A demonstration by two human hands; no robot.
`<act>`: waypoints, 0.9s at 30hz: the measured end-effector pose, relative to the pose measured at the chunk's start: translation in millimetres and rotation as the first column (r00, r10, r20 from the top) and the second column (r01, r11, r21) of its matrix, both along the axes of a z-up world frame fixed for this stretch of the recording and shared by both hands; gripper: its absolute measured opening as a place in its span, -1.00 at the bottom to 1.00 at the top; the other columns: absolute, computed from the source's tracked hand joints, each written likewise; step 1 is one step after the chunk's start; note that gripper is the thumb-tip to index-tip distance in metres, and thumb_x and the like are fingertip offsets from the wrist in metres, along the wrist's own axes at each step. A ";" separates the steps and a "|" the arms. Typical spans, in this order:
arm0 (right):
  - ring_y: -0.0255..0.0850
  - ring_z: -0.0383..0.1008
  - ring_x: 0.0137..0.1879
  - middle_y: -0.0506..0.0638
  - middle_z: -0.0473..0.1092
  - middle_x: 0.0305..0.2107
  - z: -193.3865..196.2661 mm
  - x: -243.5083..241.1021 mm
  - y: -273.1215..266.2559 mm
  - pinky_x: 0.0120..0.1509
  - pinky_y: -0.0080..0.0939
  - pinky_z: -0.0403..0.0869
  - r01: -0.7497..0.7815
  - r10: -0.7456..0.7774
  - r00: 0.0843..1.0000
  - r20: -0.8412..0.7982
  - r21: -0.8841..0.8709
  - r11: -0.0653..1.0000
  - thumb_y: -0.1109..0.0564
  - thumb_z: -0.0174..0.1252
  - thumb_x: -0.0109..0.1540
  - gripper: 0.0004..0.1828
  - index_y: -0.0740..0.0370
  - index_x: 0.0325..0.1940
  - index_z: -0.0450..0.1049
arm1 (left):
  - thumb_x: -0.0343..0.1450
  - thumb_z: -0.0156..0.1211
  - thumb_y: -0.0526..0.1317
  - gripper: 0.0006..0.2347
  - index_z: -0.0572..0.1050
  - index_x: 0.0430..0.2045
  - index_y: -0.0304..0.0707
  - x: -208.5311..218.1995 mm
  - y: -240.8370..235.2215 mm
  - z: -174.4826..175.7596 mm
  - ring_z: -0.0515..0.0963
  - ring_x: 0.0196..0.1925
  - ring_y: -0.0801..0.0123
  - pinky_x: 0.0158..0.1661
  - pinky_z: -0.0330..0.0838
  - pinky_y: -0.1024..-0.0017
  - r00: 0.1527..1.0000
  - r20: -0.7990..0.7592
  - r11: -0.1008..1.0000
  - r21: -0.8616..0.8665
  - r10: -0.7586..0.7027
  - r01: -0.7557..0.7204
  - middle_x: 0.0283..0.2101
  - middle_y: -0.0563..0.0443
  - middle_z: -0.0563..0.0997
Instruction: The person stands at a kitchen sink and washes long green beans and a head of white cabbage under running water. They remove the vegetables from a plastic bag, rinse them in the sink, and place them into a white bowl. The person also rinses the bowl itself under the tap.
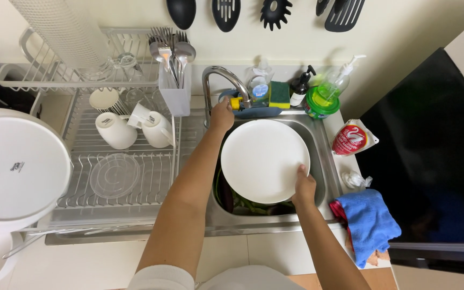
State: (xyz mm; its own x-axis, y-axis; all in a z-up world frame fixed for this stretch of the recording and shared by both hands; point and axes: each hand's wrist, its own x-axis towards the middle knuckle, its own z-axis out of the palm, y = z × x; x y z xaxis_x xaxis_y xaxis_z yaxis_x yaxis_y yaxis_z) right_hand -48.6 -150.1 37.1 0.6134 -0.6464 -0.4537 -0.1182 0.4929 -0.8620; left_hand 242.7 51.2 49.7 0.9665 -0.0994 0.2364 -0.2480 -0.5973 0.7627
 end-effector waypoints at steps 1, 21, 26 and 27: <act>-0.08 0.51 0.05 0.17 0.46 0.02 -2.0 1.2 0.4 0.14 -0.08 0.51 -0.004 0.004 1.000 -0.002 0.002 1.000 -0.06 0.03 0.39 -0.45 0.49 0.26 0.36 | 0.53 -0.01 -0.27 -0.65 0.41 0.23 -0.36 0.3 0.2 0.6 0.60 0.04 -0.10 0.04 0.46 0.17 1.000 -0.002 1.000 0.002 0.004 -0.004 -0.03 -0.39 0.62; 0.02 0.45 0.22 0.28 0.39 0.16 -1.4 5.6 13.2 0.29 0.01 0.46 -0.085 0.086 0.996 -0.025 0.045 0.995 -0.13 0.03 0.39 -0.31 0.55 0.35 0.23 | 0.51 0.01 -0.33 -0.58 0.32 0.32 -0.32 -0.2 4.7 18.2 0.64 -0.01 0.04 -0.01 0.49 0.28 0.989 -0.139 0.998 0.033 -0.056 0.061 -0.02 -0.33 0.61; 0.02 0.48 0.15 0.26 0.41 0.11 1.9 5.0 15.3 0.21 0.04 0.50 -0.065 0.067 0.997 -0.037 0.071 0.995 -0.13 0.06 0.36 -0.33 0.51 0.31 0.27 | 0.49 0.04 -0.35 -0.57 0.33 0.32 -0.31 7.2 3.7 7.1 0.64 -0.03 0.08 -0.01 0.48 0.31 0.990 -0.133 0.997 0.051 -0.048 0.055 -0.03 -0.28 0.62; 0.01 0.48 0.12 0.25 0.43 0.08 2.0 5.3 15.7 0.19 0.04 0.51 -0.063 0.066 0.997 -0.044 0.068 0.996 -0.13 0.07 0.35 -0.34 0.50 0.30 0.29 | 0.50 0.04 -0.35 -0.58 0.34 0.31 -0.31 10.1 3.7 3.1 0.63 -0.03 0.07 -0.02 0.48 0.31 0.993 -0.105 0.997 0.051 -0.047 0.053 -0.02 -0.29 0.61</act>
